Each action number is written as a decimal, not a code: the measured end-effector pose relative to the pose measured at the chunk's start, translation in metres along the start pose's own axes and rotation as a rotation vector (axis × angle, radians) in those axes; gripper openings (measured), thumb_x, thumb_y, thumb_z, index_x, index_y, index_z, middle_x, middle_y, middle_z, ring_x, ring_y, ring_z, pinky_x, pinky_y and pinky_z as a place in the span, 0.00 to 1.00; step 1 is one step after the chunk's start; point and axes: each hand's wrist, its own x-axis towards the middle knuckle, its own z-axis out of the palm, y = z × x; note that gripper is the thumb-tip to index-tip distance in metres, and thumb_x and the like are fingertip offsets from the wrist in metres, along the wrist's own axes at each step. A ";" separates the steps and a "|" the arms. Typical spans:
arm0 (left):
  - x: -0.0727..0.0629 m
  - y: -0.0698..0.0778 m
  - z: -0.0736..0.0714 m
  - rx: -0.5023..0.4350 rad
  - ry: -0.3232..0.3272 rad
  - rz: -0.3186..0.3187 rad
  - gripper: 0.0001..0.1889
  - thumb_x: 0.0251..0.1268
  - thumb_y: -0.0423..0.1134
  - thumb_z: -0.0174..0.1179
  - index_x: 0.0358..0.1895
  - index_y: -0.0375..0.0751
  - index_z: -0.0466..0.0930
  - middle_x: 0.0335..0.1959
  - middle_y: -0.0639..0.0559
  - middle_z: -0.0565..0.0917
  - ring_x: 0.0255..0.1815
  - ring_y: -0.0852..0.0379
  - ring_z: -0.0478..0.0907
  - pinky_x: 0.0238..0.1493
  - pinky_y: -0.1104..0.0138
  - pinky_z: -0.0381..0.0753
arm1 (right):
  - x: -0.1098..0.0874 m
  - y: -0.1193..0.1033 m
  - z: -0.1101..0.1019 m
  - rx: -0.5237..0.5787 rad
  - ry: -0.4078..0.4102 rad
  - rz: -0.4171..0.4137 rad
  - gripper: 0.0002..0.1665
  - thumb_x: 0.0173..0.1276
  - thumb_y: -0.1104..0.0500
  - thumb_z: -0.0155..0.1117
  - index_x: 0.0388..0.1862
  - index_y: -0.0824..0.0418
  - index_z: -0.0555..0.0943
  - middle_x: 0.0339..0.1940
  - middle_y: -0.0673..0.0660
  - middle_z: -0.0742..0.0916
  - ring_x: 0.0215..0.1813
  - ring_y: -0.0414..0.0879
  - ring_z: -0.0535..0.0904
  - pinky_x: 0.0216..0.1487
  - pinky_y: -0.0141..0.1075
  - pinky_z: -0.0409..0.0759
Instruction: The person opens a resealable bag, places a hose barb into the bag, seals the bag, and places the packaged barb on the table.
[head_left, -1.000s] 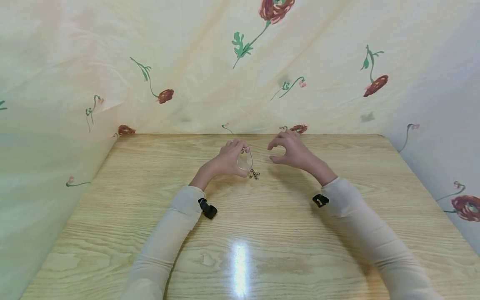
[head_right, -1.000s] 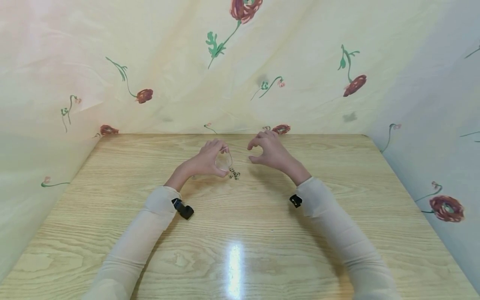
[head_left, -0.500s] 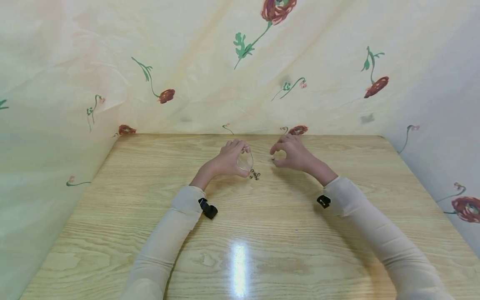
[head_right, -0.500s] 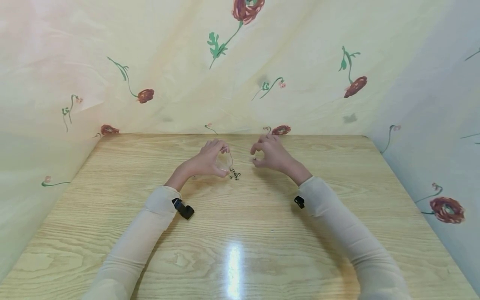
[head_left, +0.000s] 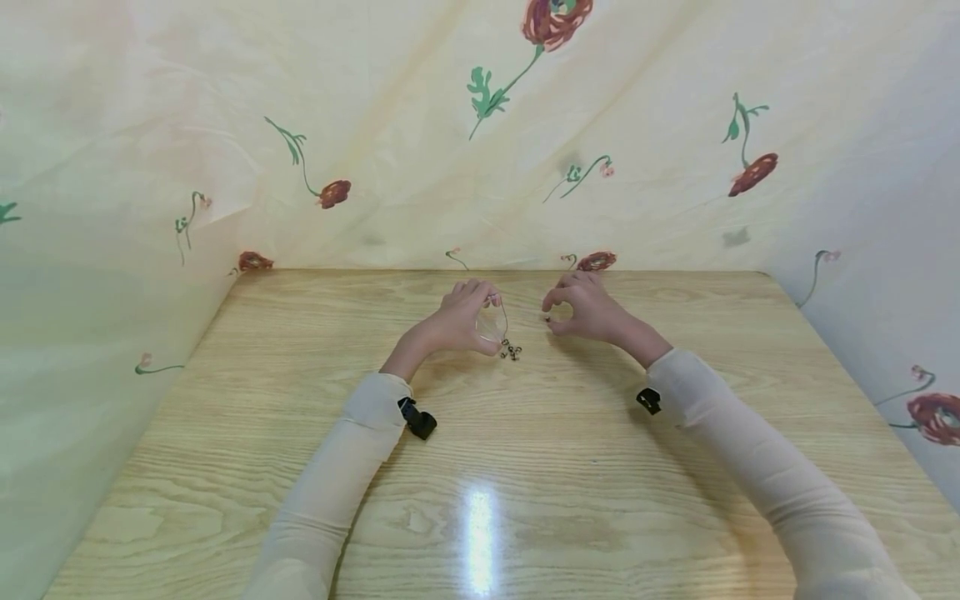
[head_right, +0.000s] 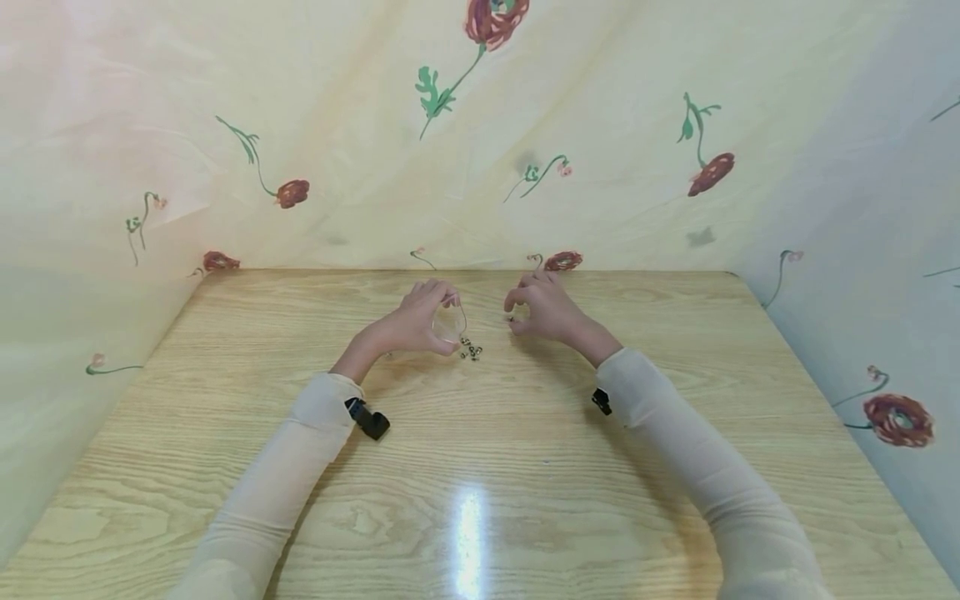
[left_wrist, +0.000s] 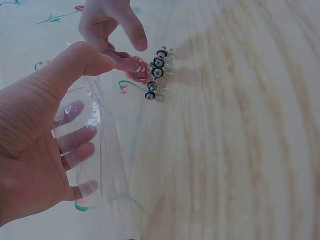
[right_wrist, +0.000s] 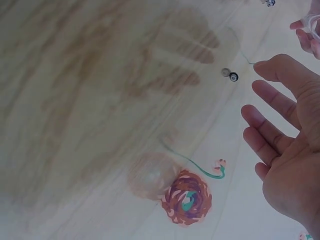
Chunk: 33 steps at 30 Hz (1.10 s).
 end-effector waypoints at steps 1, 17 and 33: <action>0.000 0.000 0.000 0.001 0.000 0.001 0.31 0.53 0.44 0.73 0.56 0.44 0.64 0.56 0.45 0.68 0.58 0.46 0.61 0.60 0.50 0.59 | 0.000 0.001 0.000 0.003 -0.001 -0.001 0.11 0.58 0.61 0.75 0.40 0.62 0.88 0.42 0.63 0.85 0.51 0.58 0.74 0.65 0.60 0.60; 0.001 0.000 0.001 0.012 0.002 0.003 0.32 0.53 0.44 0.73 0.57 0.44 0.65 0.56 0.44 0.68 0.58 0.46 0.62 0.60 0.51 0.61 | 0.003 0.011 0.007 0.036 -0.060 0.033 0.08 0.60 0.62 0.73 0.39 0.61 0.88 0.40 0.63 0.85 0.50 0.58 0.71 0.66 0.61 0.56; 0.001 -0.001 0.001 0.015 0.003 0.009 0.32 0.53 0.44 0.73 0.57 0.44 0.65 0.56 0.44 0.68 0.58 0.46 0.62 0.60 0.50 0.60 | 0.003 0.012 0.008 0.041 -0.077 0.041 0.08 0.59 0.63 0.71 0.38 0.61 0.88 0.39 0.61 0.85 0.47 0.56 0.71 0.61 0.58 0.59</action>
